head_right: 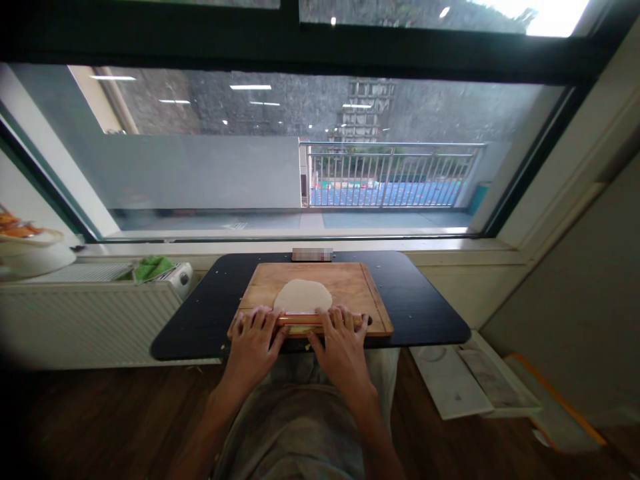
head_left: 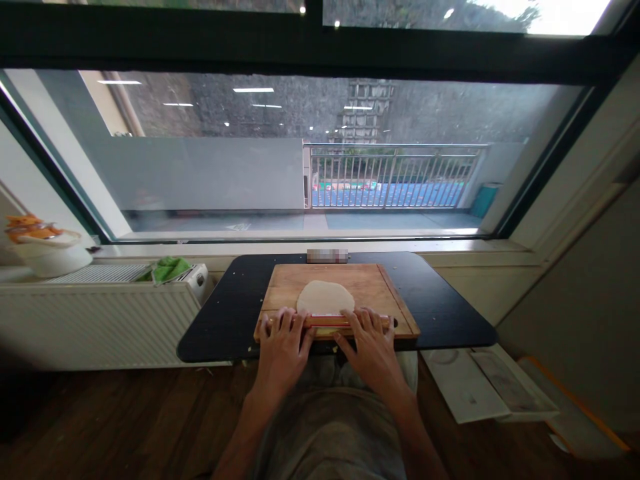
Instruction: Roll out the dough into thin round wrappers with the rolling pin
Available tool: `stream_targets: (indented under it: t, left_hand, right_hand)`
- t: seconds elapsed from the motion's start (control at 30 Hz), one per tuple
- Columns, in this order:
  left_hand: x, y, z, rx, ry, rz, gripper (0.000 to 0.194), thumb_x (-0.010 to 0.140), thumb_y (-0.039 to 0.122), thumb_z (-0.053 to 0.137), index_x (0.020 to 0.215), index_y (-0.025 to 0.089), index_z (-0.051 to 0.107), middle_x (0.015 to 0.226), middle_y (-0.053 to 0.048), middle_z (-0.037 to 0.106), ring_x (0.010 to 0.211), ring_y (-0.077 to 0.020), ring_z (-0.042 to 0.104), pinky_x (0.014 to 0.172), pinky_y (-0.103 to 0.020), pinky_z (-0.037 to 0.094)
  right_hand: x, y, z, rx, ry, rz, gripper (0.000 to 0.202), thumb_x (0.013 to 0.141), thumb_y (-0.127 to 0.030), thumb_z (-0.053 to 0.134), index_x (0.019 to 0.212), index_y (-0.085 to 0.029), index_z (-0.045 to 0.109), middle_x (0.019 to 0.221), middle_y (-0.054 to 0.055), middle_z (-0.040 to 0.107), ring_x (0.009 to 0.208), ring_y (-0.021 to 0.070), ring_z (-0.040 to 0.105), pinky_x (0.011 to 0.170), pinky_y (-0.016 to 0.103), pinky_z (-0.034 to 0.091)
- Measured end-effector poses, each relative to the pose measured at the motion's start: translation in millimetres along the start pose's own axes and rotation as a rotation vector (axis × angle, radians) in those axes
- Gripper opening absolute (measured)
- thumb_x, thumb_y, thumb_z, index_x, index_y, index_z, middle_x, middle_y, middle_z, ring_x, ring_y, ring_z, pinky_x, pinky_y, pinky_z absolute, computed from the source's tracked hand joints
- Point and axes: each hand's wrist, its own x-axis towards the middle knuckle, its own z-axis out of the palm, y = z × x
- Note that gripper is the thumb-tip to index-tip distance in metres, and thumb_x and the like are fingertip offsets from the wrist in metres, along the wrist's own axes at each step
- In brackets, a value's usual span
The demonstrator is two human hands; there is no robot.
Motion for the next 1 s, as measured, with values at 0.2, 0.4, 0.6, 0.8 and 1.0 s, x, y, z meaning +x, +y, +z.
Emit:
stream_targets:
  t: [0.2,0.4,0.6,0.8,1.0]
  left_hand:
    - [-4.0,0.2,-1.7,0.003,-0.012,0.005,0.032,0.110,0.040,0.057,0.136,0.027,0.071,0.134,-0.011,0.073,0.133,-0.0328,0.060,0.124,-0.062,0.036]
    - [-5.2,0.0,-1.4,-0.015,-0.042,-0.012,0.034,0.112,0.041,0.052,0.137,0.028,0.071,0.136,-0.011,0.072,0.135,-0.0327,0.059,0.126,-0.064,0.035]
    - [-6.1,1.2,2.7,-0.011,-0.038,-0.025,0.037,0.112,0.042,0.050,0.141,0.028,0.068,0.141,-0.012,0.071,0.144,-0.0336,0.055,0.129,-0.065,0.029]
    - [-2.6,3.3,5.2,0.014,-0.060,-0.049,0.043,0.112,0.045,0.051,0.148,0.027,0.066,0.145,-0.013,0.069,0.148,-0.0362,0.053,0.129,-0.069,0.028]
    - [5.3,2.8,5.9,0.004,-0.081,-0.057,0.048,0.111,0.050,0.052,0.151,0.028,0.065,0.150,-0.014,0.068,0.155,-0.0389,0.047,0.130,-0.074,0.024]
  right_hand:
    - [-3.2,-2.5,-0.5,0.008,-0.025,0.016,0.042,0.109,-0.044,0.054,0.148,-0.030,0.061,0.149,0.014,0.066,0.151,0.0386,0.046,0.122,0.083,0.026]
    - [-3.1,-3.0,0.9,-0.002,-0.037,0.016,0.045,0.110,-0.046,0.050,0.151,-0.031,0.060,0.156,0.015,0.062,0.157,0.0402,0.040,0.122,0.084,0.021]
    - [1.8,-2.4,3.5,-0.004,-0.043,0.021,0.056,0.112,-0.056,0.047,0.163,-0.034,0.051,0.166,0.015,0.053,0.161,0.0412,0.034,0.121,0.086,0.021]
    - [3.6,-4.1,3.9,-0.002,-0.050,0.041,0.054,0.114,-0.053,0.041,0.163,-0.033,0.051,0.168,0.015,0.052,0.161,0.0390,0.035,0.122,0.085,0.022]
    - [15.6,-2.4,1.5,0.013,-0.057,0.062,0.050,0.116,-0.044,0.033,0.160,-0.036,0.055,0.165,0.012,0.055,0.161,0.0366,0.035,0.119,0.087,0.022]
